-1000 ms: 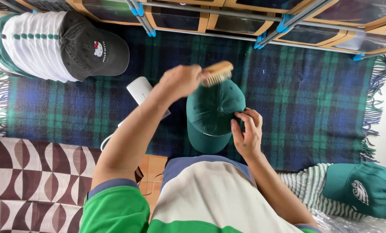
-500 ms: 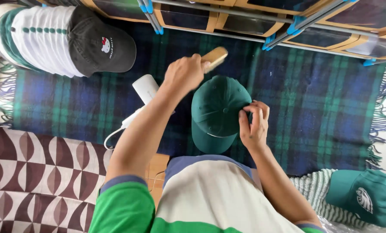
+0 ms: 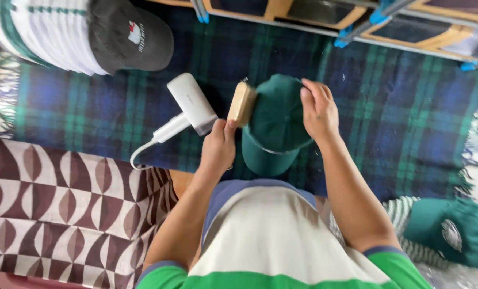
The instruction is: Steaming and brushing a baseball cap to remove wrinkles and lint.
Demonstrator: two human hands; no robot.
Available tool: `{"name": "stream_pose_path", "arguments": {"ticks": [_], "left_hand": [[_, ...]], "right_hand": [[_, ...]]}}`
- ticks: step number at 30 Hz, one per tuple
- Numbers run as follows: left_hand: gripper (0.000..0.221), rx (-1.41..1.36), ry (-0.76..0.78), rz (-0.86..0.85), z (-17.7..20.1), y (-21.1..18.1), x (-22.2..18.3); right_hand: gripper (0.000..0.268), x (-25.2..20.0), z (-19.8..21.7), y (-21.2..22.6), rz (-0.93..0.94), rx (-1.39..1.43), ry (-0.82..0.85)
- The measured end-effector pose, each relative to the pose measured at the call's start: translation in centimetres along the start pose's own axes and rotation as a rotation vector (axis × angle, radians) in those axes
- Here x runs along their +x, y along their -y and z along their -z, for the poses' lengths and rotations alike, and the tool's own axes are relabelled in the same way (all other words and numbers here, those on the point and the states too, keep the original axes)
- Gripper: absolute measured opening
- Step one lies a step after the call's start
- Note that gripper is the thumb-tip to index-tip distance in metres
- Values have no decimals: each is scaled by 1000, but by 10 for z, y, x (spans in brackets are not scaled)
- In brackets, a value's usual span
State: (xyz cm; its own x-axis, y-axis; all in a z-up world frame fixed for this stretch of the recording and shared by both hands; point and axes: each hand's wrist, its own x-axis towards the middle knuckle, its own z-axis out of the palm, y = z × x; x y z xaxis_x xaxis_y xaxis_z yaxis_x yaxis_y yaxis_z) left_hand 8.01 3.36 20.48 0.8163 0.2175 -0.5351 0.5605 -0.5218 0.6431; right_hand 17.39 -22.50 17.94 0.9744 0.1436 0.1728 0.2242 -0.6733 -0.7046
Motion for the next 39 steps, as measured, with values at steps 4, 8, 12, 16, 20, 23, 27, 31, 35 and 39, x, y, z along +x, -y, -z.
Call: {"name": "stream_pose_path", "arguments": {"ticks": [4,8,12,16,20,23,27,31,35,39], "left_hand": [[49,-131,-26,-75,-32,8,-7],[56,-70,63,232,-41,63,-8],[37,14,-200,31,-41,20,-49],[36,369,-511,-656,-60,-30,-48],[24,161,-474,-394,-102,46,-25],[41,-187,-156,29,-108,91,-23],[53,-144,-68,265,-107,138,-22],[21,-853,-113,-76,-89,98,-50],[19,-1097,64,-242,-113,78,-63],[30,-875,14,-359,-109,83,-62]], "right_hand": [[29,13,-5,3,-59,4,43],[30,14,-8,-15,-121,-1,2],[26,9,-15,-14,-83,-43,-41],[29,13,-12,-13,-57,52,-40],[26,11,-14,-15,-91,21,-94],[25,12,-13,-19,-71,-1,-129],[12,1,-2,1,347,-282,-483],[9,-85,-9,83,333,200,-189],[58,-143,-10,120,41,407,344],[41,-141,6,81,194,-12,168]]}}
